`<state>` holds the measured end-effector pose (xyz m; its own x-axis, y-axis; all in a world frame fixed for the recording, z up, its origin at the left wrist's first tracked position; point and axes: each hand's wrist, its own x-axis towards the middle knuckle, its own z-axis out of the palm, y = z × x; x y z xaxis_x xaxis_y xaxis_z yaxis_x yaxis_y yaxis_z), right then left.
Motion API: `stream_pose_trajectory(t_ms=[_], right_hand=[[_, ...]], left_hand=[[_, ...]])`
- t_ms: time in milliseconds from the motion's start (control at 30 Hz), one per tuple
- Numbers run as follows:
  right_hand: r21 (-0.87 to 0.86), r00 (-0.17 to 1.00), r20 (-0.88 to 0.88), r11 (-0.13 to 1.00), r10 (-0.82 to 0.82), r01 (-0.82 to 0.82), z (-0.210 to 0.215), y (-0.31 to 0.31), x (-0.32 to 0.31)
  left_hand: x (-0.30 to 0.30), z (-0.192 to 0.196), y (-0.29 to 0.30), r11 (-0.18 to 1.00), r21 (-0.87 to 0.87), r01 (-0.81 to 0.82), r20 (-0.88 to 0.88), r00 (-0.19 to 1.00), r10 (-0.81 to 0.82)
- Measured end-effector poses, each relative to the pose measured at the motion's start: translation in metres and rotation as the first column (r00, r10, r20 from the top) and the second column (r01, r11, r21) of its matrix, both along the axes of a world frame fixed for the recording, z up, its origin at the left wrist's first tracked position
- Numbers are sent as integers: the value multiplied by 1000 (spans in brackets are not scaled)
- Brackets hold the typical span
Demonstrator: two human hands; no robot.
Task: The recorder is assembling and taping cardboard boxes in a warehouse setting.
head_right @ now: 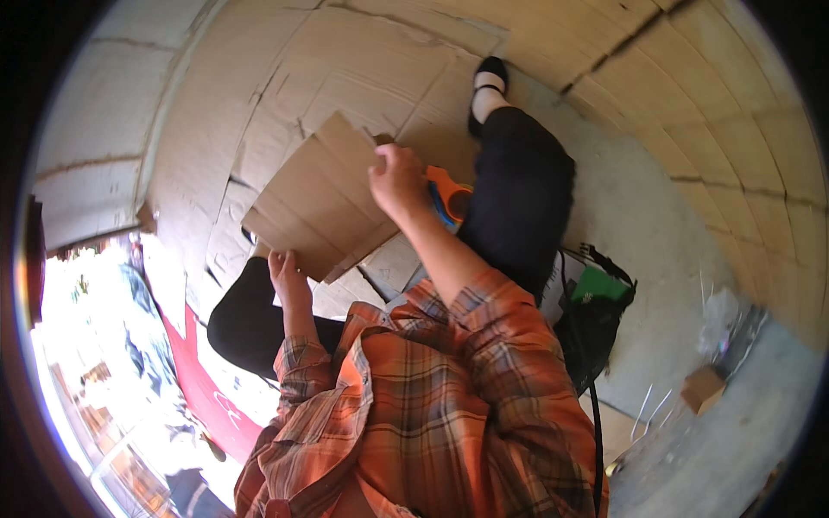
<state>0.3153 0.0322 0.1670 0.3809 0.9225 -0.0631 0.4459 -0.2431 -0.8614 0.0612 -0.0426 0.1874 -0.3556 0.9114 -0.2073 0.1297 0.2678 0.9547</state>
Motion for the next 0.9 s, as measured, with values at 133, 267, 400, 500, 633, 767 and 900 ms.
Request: stream_pose_trajectory(t_ms=[133,267,400,500,633,767,900], right_hand=[[-1,953,-297,998,61,-64,-19,6,17],[-100,948,-308,989,76,-111,-21,6,22],[-78,955,-283,991,85,-111,-9,8,31],[-49,927,-360,990,104,-130,3,8,37],[-7,779,-619,992,95,-127,25,5,38],[135,767,-615,983,182,-125,27,2,38],[84,837,-534,992,123,-92,31,1,33]], left_hand=[[3,2,3,999,-18,-28,281,959,32],[2,-4,2,988,-140,-62,404,908,114],[0,2,10,992,-114,-45,358,930,84],[-6,7,12,1000,-13,7,434,901,-1],[3,49,13,979,201,31,463,878,-123],[0,58,4,976,207,66,395,907,-145],[2,48,-5,985,122,124,352,922,-160]])
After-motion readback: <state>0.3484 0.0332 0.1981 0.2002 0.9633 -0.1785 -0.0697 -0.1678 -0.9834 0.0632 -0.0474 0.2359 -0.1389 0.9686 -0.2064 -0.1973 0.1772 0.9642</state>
